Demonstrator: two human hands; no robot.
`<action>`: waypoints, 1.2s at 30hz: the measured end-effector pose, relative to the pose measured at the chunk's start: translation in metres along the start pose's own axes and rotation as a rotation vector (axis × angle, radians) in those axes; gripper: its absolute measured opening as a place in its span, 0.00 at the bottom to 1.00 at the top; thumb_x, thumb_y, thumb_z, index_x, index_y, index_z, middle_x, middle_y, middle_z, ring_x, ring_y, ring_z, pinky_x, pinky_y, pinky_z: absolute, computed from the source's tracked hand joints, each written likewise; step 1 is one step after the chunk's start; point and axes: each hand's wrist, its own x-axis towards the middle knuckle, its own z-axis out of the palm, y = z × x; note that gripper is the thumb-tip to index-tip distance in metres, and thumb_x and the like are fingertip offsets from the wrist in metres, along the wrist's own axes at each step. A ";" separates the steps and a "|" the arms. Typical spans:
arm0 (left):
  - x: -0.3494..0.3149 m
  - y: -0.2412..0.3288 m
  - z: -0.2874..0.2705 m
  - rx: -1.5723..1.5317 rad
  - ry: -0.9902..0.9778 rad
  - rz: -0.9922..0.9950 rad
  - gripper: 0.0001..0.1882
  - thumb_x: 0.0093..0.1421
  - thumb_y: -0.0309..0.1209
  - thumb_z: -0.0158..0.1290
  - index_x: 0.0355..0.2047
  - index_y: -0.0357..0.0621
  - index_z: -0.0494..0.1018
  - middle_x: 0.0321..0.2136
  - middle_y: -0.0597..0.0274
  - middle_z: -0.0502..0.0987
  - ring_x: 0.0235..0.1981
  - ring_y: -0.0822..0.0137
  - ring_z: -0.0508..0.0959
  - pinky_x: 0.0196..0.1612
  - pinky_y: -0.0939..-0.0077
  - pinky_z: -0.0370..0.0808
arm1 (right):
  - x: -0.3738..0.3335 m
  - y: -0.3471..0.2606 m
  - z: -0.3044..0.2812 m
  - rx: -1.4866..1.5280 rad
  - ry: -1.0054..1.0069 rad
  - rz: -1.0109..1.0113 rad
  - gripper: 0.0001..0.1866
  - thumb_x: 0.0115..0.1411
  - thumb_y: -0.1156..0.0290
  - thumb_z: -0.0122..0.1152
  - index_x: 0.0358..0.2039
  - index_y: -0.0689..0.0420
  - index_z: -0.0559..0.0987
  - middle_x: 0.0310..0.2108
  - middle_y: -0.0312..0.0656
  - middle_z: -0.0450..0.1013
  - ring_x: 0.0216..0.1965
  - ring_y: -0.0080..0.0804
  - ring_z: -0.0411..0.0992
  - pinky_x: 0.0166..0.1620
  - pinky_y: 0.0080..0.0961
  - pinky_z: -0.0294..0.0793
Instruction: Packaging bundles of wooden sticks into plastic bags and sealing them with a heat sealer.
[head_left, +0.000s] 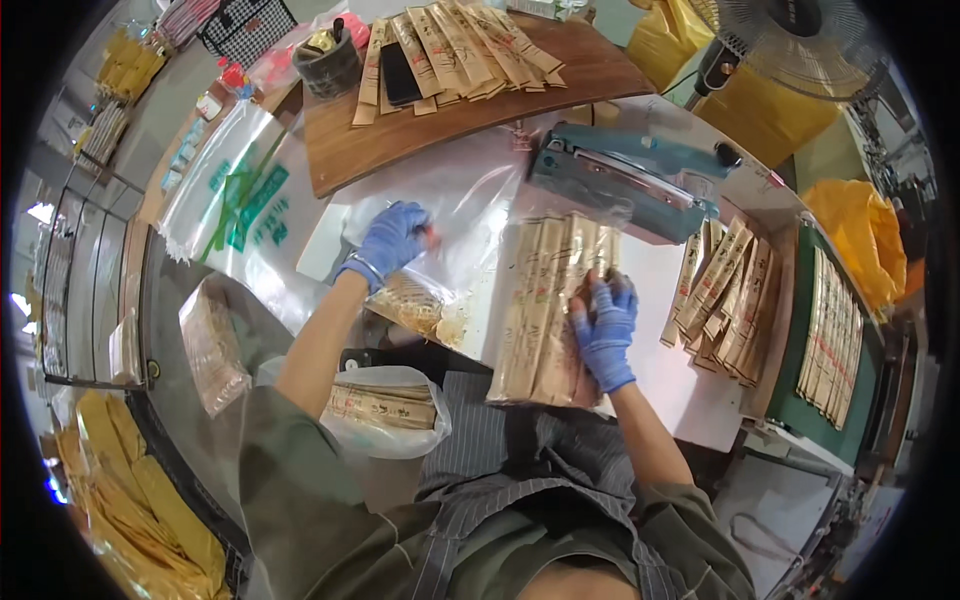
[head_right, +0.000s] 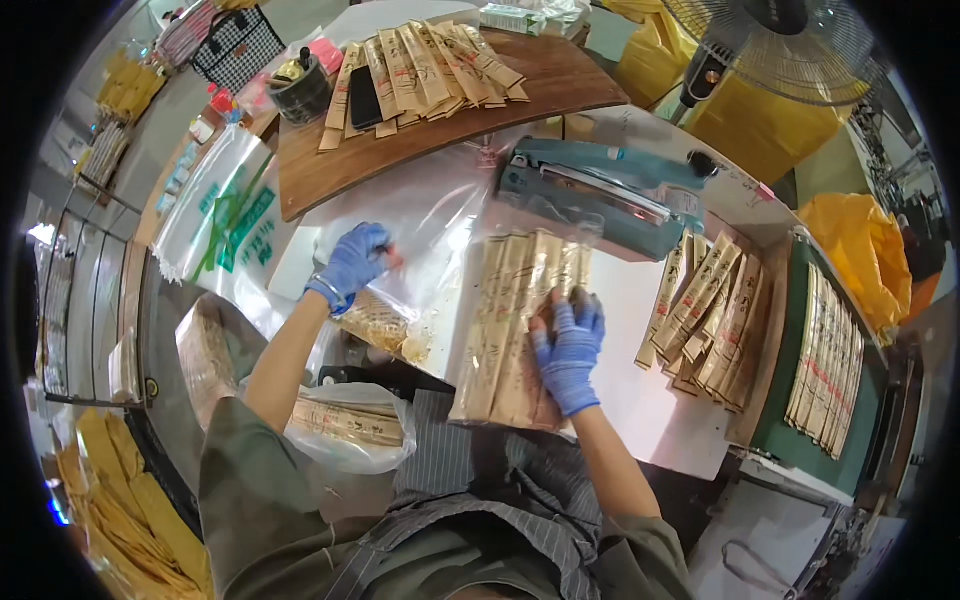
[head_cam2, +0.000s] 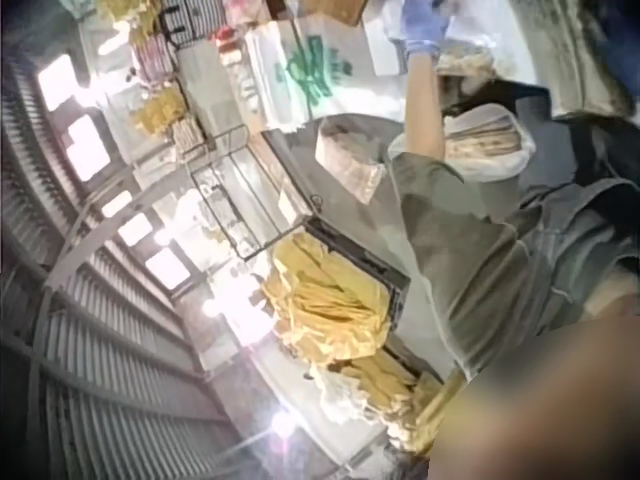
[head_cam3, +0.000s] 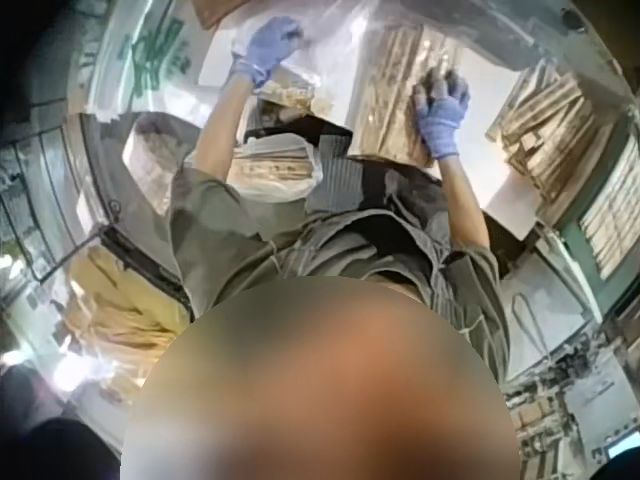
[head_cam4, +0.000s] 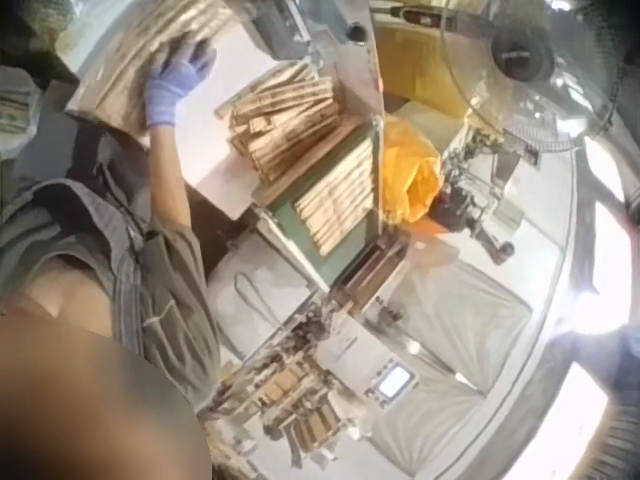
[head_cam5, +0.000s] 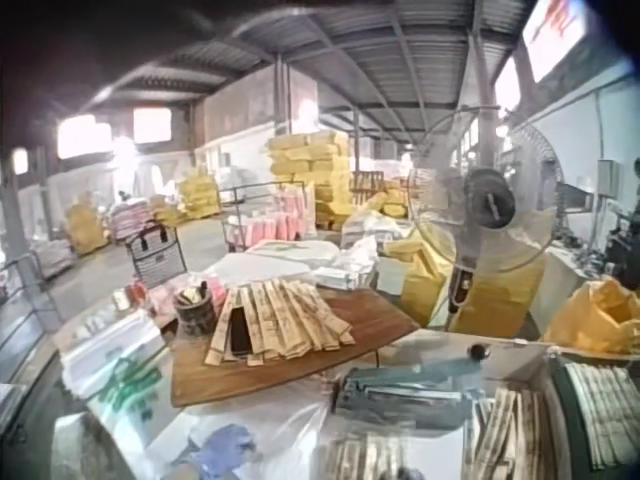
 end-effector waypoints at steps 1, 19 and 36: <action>0.006 -0.003 0.006 0.196 -0.049 0.012 0.03 0.52 0.26 0.51 0.27 0.43 0.73 0.20 0.63 0.69 0.27 0.74 0.70 0.31 0.78 0.68 | 0.000 -0.011 -0.001 -0.030 0.026 -0.058 0.22 0.47 0.66 0.59 0.44 0.58 0.70 0.49 0.54 0.60 0.50 0.52 0.57 0.53 0.40 0.57; -0.010 0.153 0.013 0.414 0.280 0.294 0.11 0.49 0.38 0.49 0.30 0.47 0.72 0.46 0.53 0.65 0.42 0.52 0.67 0.51 0.67 0.59 | 0.034 -0.087 0.006 0.709 0.036 0.147 0.08 0.52 0.76 0.50 0.18 0.63 0.69 0.24 0.49 0.64 0.23 0.44 0.63 0.29 0.32 0.64; 0.002 0.248 0.073 -0.461 -0.095 0.405 0.17 0.41 0.23 0.54 0.36 0.41 0.71 0.48 0.52 0.66 0.38 0.67 0.73 0.32 0.82 0.73 | -0.051 0.395 -0.362 -0.753 0.068 0.847 0.22 0.52 0.53 0.49 0.34 0.60 0.77 0.34 0.51 0.73 0.36 0.48 0.72 0.41 0.34 0.71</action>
